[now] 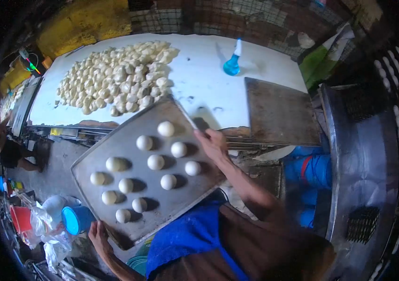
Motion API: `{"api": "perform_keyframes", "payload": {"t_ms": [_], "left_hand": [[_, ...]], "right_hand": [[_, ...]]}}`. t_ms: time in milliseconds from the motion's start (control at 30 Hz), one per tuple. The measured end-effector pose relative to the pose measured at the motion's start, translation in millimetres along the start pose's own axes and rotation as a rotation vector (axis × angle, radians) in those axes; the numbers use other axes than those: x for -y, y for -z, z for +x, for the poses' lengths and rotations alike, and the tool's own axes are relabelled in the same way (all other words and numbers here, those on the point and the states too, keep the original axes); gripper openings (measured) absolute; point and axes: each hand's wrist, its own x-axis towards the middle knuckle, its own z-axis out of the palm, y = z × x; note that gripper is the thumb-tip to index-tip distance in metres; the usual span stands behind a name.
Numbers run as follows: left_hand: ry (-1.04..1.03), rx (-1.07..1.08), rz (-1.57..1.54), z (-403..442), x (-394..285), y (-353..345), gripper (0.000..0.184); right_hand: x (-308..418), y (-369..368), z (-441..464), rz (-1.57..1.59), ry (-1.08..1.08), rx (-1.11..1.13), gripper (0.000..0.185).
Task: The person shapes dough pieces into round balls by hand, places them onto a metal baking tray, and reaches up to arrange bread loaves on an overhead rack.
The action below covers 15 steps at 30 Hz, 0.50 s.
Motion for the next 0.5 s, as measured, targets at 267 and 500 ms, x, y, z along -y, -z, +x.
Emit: {"api": "perform_keyframes", "payload": {"t_ms": [267, 500], "left_hand": [[0.196, -0.224, -0.274, -11, 84, 111, 0.021], [0.322, -0.465, -0.515, 44, 112, 164, 0.016]], "right_hand": [[96, -168, -9, -0.078, 0.234, 0.269, 0.039], [155, -322, 14, 0.031, 0.445, 0.464, 0.042]]}}
